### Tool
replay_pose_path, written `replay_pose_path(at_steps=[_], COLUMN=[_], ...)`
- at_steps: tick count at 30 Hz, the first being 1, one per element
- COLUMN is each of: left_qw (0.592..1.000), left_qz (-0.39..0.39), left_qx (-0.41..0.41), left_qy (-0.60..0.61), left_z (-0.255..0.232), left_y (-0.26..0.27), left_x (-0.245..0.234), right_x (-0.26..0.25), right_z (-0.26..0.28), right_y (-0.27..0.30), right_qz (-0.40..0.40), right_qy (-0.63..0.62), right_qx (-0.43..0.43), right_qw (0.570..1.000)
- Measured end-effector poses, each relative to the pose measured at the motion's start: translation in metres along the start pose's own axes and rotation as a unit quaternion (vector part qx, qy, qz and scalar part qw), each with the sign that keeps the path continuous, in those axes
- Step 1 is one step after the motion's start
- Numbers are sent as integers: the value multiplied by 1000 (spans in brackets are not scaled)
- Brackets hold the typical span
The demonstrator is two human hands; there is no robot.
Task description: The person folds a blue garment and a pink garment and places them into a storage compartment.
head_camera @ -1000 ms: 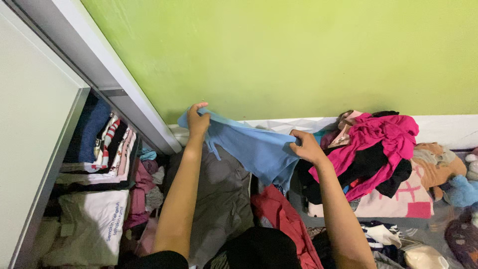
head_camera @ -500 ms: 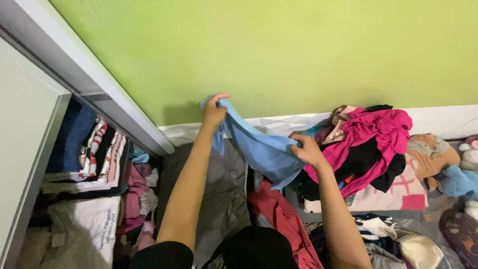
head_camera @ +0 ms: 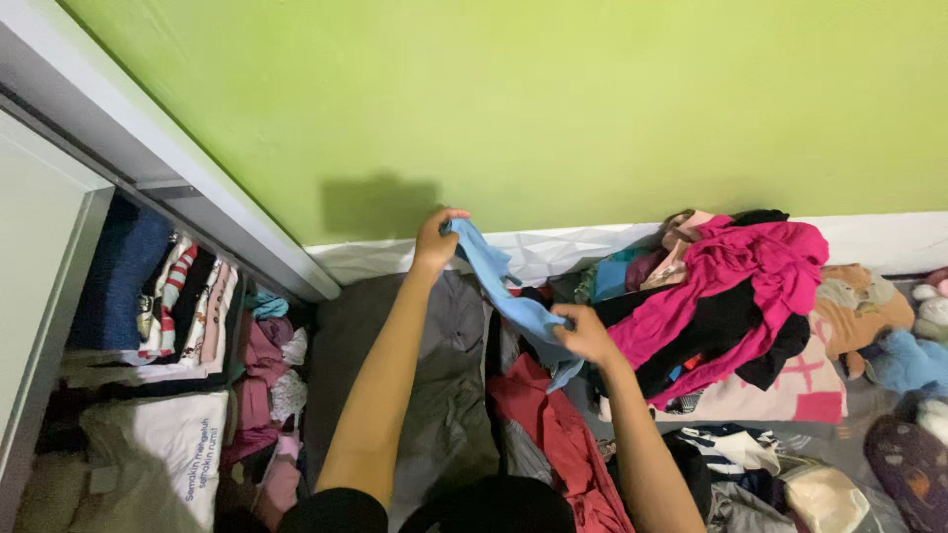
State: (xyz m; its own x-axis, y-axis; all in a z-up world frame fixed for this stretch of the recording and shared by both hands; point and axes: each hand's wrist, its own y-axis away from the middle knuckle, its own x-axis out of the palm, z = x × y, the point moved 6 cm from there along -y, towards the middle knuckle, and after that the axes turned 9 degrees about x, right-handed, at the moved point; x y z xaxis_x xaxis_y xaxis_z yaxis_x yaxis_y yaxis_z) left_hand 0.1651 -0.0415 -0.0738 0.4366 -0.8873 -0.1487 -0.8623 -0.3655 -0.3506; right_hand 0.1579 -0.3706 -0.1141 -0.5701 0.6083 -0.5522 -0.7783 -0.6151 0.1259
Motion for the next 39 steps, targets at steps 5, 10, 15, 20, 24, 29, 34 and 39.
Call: replay_pose_path(at_steps=[5,10,15,20,24,29,34,39], left_qw=[996,984,955,933,914,901,895,920], left_qz=[-12,-44,-76,-108,-137,-145,-175,-178], left_qx=[-20,-6,-66,-96,-121,-177,-147,-174], left_qy=[-83,-174,-279,-329,-361,-369,-383,-301], left_z=[23,53,87,107,119,145,167,190], left_y=[14,32,61,93,117,152,180,209], left_x=[-24,-61,-108,-157,-189,-221,-245,-254], right_x=[48,102,153,201,238,283,317,355], right_z=[2,4,11,31,40,54,65,62], right_y=[-1,-6,-7,-10,-9,-1,7,9], right_qz=[32,57,133,135,171,205,197,232], right_qy=[-15,-12,2,-32,-25,-31,-46,32], right_qx=[-22,-33,48,-70,-73,-84,-141,-12], right_qw=[999,998,990,988,982,975,969,972])
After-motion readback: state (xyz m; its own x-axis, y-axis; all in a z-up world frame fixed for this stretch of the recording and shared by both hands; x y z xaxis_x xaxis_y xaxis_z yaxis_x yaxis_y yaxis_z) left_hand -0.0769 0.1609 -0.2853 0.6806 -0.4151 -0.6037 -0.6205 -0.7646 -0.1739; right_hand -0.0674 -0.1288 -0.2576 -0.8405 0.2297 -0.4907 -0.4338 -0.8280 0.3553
